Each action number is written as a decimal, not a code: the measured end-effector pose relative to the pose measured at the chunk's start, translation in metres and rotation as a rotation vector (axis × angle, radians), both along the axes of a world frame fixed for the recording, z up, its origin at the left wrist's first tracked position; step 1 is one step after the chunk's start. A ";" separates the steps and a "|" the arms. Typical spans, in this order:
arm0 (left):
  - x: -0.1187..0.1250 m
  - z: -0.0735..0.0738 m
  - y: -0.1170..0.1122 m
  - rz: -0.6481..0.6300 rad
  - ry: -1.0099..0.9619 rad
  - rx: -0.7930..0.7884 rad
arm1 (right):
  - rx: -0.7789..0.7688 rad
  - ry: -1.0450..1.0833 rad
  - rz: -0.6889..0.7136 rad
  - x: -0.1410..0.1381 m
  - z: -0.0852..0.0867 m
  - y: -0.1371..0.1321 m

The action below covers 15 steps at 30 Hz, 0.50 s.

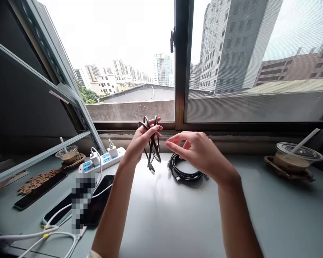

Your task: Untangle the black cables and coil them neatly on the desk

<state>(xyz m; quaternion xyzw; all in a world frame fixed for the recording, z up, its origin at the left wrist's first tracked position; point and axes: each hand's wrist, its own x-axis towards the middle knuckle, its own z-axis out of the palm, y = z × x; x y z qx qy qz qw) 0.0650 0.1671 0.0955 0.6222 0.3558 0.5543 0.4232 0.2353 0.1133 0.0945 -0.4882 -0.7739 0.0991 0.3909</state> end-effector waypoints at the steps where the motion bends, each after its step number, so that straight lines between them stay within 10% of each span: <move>1: 0.002 0.001 -0.005 -0.043 0.018 0.015 | -0.017 -0.001 0.024 -0.003 0.000 0.000; 9: 0.015 0.003 -0.025 -0.290 0.008 0.015 | -0.078 0.257 0.288 -0.022 0.003 -0.004; 15: -0.003 0.011 -0.027 -0.242 0.056 0.076 | -0.084 0.642 0.228 -0.009 0.008 -0.004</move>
